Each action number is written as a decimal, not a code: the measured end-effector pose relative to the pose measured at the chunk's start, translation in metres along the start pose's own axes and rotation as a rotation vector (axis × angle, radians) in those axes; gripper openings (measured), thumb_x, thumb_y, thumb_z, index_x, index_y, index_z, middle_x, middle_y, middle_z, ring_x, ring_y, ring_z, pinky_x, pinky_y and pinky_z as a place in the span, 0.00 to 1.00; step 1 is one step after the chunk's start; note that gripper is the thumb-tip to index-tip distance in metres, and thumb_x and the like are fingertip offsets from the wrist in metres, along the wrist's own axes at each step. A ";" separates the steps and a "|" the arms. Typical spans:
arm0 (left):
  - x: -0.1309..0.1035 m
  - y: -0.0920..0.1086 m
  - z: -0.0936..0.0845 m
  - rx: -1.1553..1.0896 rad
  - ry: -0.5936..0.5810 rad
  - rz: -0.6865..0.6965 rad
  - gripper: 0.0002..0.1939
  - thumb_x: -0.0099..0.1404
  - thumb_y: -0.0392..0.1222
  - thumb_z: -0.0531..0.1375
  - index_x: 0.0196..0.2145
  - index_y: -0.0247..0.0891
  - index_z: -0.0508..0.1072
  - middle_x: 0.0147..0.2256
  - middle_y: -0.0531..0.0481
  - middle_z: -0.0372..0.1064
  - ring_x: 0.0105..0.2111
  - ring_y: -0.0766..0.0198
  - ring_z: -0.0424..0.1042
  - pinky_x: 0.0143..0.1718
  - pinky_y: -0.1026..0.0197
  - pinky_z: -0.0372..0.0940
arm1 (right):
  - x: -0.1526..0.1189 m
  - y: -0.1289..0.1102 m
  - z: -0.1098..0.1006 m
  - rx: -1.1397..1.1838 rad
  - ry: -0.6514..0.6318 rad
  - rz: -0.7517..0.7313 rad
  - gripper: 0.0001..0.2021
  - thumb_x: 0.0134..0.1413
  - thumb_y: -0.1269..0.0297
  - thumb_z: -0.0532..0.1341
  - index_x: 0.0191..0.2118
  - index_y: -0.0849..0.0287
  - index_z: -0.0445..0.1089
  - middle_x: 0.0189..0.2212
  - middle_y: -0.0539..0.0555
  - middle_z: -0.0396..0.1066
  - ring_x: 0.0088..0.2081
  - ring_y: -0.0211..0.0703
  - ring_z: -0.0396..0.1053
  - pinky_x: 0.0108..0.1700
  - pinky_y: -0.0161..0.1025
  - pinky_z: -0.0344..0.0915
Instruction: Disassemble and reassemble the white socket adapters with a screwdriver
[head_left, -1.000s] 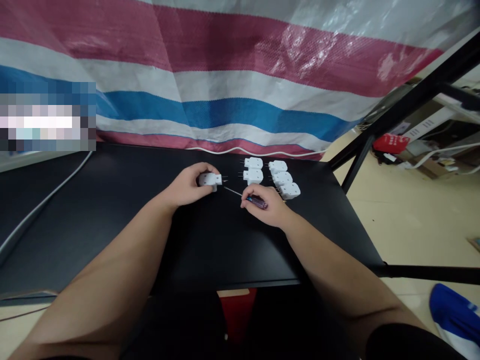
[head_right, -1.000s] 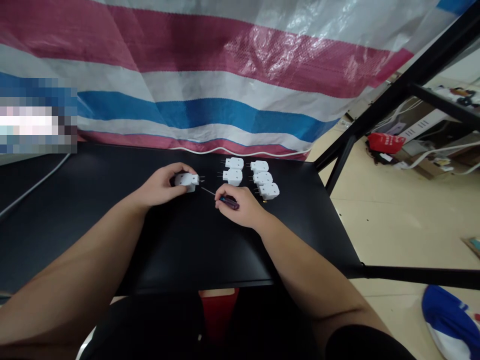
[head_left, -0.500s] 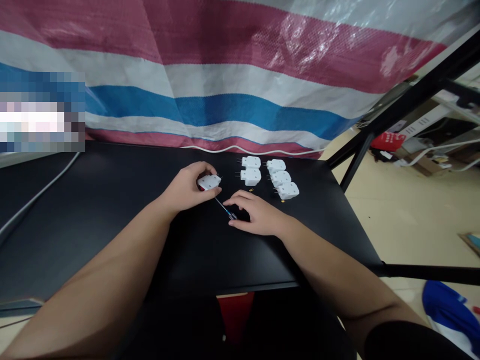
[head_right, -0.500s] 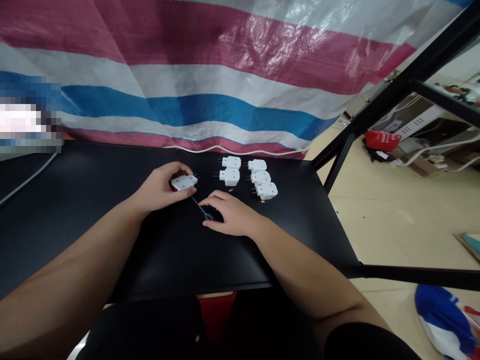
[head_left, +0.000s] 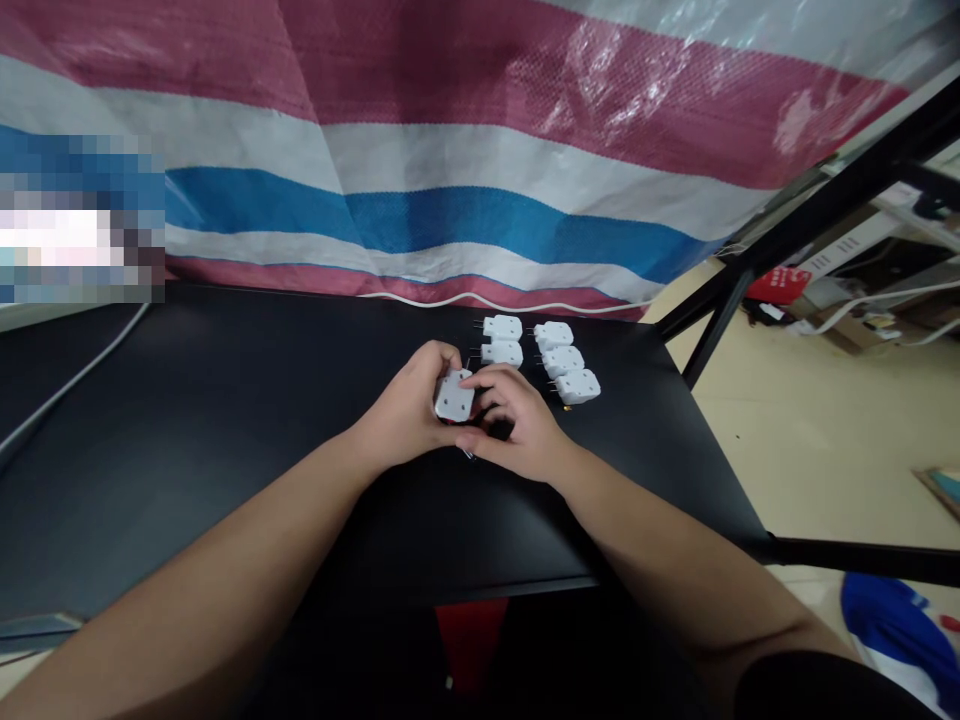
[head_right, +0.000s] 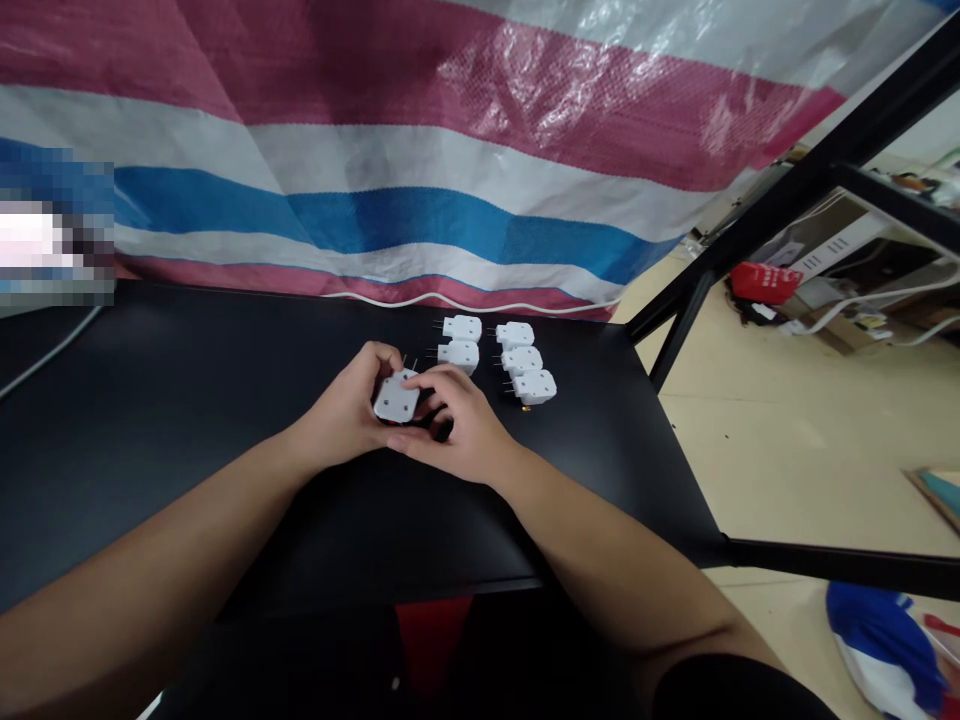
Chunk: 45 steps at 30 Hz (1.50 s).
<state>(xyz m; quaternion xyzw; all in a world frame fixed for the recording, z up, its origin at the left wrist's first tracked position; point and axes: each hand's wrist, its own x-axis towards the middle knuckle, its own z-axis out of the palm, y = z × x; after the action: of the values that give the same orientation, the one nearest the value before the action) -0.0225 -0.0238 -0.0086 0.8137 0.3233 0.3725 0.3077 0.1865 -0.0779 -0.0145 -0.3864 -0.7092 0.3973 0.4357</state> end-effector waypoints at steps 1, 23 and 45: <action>-0.001 0.000 0.002 -0.029 -0.018 -0.007 0.34 0.50 0.42 0.77 0.47 0.43 0.62 0.45 0.50 0.66 0.41 0.60 0.67 0.41 0.58 0.65 | -0.001 -0.001 0.000 -0.020 0.024 0.018 0.28 0.52 0.56 0.79 0.56 0.49 0.71 0.55 0.57 0.66 0.41 0.43 0.76 0.35 0.42 0.79; 0.004 -0.019 -0.012 -0.183 -0.154 -0.024 0.22 0.61 0.46 0.76 0.51 0.41 0.80 0.46 0.44 0.78 0.44 0.55 0.79 0.45 0.53 0.76 | 0.007 0.001 -0.033 -0.381 -0.052 -0.031 0.22 0.60 0.64 0.73 0.58 0.51 0.75 0.49 0.56 0.74 0.41 0.45 0.75 0.48 0.49 0.79; 0.005 -0.025 -0.008 -0.220 -0.181 -0.020 0.22 0.60 0.44 0.76 0.50 0.41 0.79 0.47 0.44 0.79 0.46 0.55 0.80 0.49 0.52 0.76 | 0.005 0.000 -0.033 -0.306 -0.048 0.075 0.21 0.56 0.66 0.74 0.56 0.51 0.78 0.47 0.54 0.72 0.37 0.41 0.78 0.46 0.46 0.82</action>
<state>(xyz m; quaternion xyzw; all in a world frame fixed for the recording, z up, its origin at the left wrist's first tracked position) -0.0341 -0.0026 -0.0209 0.8022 0.2596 0.3275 0.4265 0.2154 -0.0660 -0.0025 -0.4650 -0.7568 0.3098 0.3393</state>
